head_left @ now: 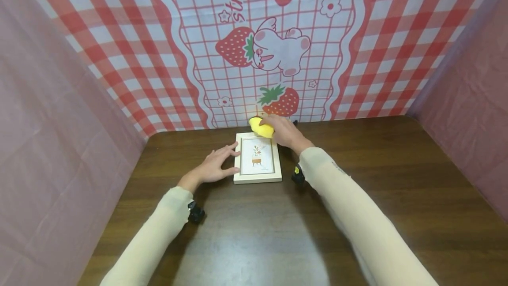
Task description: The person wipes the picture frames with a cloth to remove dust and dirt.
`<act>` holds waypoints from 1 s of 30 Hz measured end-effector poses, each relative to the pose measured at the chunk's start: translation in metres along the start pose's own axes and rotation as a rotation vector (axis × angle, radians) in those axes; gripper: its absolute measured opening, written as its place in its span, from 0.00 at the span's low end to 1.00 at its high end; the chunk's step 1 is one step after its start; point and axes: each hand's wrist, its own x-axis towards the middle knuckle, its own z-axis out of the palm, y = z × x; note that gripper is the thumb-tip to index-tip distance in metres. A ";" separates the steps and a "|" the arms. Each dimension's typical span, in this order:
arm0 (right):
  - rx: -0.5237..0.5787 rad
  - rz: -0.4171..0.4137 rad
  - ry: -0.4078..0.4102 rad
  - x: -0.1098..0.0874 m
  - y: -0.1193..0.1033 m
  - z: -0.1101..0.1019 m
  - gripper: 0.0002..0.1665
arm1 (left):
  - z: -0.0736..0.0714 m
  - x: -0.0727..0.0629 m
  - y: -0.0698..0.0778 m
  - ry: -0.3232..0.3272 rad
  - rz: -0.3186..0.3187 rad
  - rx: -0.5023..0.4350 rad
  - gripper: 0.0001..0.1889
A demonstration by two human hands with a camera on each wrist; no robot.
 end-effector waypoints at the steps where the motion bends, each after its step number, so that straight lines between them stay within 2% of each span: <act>1: -0.001 -0.004 0.018 0.001 0.001 -0.003 0.36 | 0.000 -0.001 0.001 0.002 0.000 0.002 0.38; 4: 0.006 -0.008 0.053 0.004 0.004 -0.010 0.35 | 0.001 -0.003 0.003 0.008 0.005 0.010 0.37; 8: 0.007 0.005 0.060 0.005 0.007 -0.012 0.35 | 0.002 -0.005 0.005 0.018 0.015 0.011 0.38; 15: 0.012 0.158 0.092 0.005 0.012 -0.003 0.31 | 0.009 -0.006 0.001 0.026 0.009 0.030 0.40; 18: 0.017 0.191 0.042 0.016 0.028 0.007 0.30 | 0.010 -0.005 0.001 0.030 0.018 0.032 0.40; 20: 0.018 0.162 -0.012 0.029 0.048 0.021 0.31 | 0.008 -0.006 0.003 0.033 0.024 0.028 0.40; 24: 0.028 0.088 -0.099 0.048 0.083 0.045 0.36 | 0.001 -0.013 0.019 0.023 0.033 0.003 0.40; 26: 0.033 0.067 -0.146 0.048 0.088 0.047 0.40 | -0.004 -0.016 0.029 0.008 0.023 -0.005 0.40; 27: 0.033 0.057 -0.174 0.043 0.082 0.043 0.41 | -0.004 -0.017 0.031 0.006 0.017 -0.012 0.40; 30: 0.022 0.071 -0.225 0.038 0.072 0.035 0.46 | 0.001 -0.014 0.021 0.010 0.009 -0.008 0.40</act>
